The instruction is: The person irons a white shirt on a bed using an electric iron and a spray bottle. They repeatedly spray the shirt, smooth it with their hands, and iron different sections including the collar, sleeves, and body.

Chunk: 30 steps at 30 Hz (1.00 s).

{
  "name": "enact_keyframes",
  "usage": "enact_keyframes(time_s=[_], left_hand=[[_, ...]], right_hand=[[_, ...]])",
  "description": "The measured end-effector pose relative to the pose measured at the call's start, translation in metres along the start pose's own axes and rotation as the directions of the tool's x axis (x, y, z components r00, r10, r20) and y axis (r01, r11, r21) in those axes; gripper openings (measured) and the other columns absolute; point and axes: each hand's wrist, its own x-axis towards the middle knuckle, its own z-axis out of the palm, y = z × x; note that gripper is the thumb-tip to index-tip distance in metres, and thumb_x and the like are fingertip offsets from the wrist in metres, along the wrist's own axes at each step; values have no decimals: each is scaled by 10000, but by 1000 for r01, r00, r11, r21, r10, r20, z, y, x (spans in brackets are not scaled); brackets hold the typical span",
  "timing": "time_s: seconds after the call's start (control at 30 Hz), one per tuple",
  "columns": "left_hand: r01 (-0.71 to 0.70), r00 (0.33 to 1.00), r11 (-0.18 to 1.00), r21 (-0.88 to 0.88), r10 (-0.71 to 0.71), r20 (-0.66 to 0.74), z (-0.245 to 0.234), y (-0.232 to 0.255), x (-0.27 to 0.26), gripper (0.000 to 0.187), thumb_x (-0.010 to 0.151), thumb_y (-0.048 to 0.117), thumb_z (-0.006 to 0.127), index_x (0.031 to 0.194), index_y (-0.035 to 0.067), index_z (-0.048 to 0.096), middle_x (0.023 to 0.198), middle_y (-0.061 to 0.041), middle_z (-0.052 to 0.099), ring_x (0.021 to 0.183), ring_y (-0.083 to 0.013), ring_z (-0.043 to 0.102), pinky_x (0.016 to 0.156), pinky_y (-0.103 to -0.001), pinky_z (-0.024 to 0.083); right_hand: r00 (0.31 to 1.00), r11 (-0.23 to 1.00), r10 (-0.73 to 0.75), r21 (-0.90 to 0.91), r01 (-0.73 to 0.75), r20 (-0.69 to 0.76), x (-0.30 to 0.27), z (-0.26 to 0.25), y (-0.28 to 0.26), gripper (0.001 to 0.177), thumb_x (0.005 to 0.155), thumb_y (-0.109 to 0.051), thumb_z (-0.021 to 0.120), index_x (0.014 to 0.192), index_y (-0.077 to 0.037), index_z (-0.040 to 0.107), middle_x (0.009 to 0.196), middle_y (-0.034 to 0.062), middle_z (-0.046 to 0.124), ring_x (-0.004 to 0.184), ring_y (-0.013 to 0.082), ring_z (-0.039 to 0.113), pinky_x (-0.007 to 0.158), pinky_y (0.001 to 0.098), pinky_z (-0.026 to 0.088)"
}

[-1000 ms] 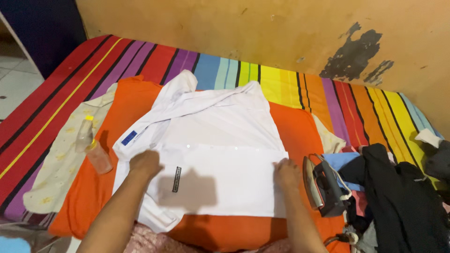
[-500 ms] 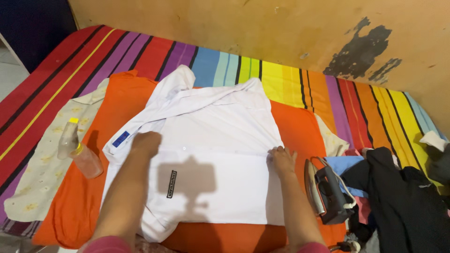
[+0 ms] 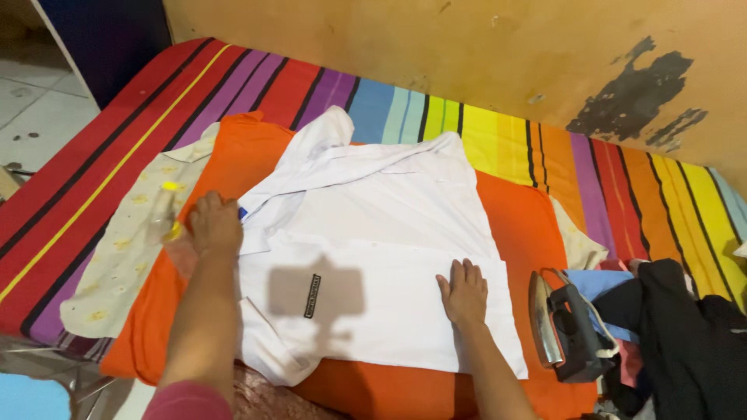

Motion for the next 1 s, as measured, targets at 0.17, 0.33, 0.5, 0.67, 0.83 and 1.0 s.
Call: enact_keyframes(time_s=[0.17, 0.33, 0.5, 0.67, 0.83, 1.0], left_hand=[[102, 994, 992, 77, -104, 22, 42, -9, 21, 228, 1045, 132, 555, 1136, 82, 758, 1252, -118, 683, 1201, -309, 637, 980, -400, 549], [73, 997, 993, 91, -70, -41, 15, 11, 15, 221, 859, 137, 596, 1009, 75, 746, 1261, -108, 636, 1155, -303, 601, 908, -453, 502], [-406, 907, 783, -471, 409, -101, 0, 82, -41, 204, 968, 90, 488, 1007, 1, 667, 1019, -245, 675, 972, -438, 626, 862, -550, 460], [-813, 487, 459, -358, 873, 14, -41, 113, -151, 752, 887, 526, 608, 1508, 139, 435, 1568, -139, 371, 1434, -375, 344, 1135, -528, 283], [-565, 744, 771, -293, 630, 224, -45, 105, -151, 877, 881, 649, 573, 1565, 173, 297, 1661, -108, 216, 1532, -361, 183, 1212, -493, 171], [-345, 894, 924, -166, 378, 242, -8, 74, -160, 1010, 890, 770, 442, 1613, 127, 157, 1665, -247, 82, 1546, -386, 78, 1230, -475, 102]], right_hand=[[999, 999, 33, 19, -34, 35, -2, 10, 2, 640, 1003, -502, 474, 1529, -146, 399, 1641, 127, 297, 1528, 365, 209, 1215, 547, 163], [998, 1000, 28, -5, -28, 54, -1, 11, 4, 651, 1004, -494, 472, 1539, -133, 386, 1638, 136, 290, 1523, 372, 209, 1210, 555, 165], [994, 995, -88, 35, 91, -59, -17, 4, -40, 629, 1017, -416, 565, 1530, -81, 422, 1632, 184, 371, 1515, 385, 307, 1236, 534, 251], [841, 868, -490, 217, 446, 231, -54, -14, -85, 772, 966, -484, 595, 1597, -165, 286, 1688, 116, 213, 1556, 352, 159, 1226, 546, 155], [965, 988, -135, -47, 149, 226, -29, -20, -5, 805, 978, -628, 493, 1612, -217, 214, 1700, 98, 135, 1569, 321, 104, 1234, 538, 92], [990, 975, -104, -206, 83, -91, -2, -13, 94, 671, 969, -519, 573, 1402, -28, 427, 1428, 235, 429, 1305, 420, 391, 1029, 558, 330]])
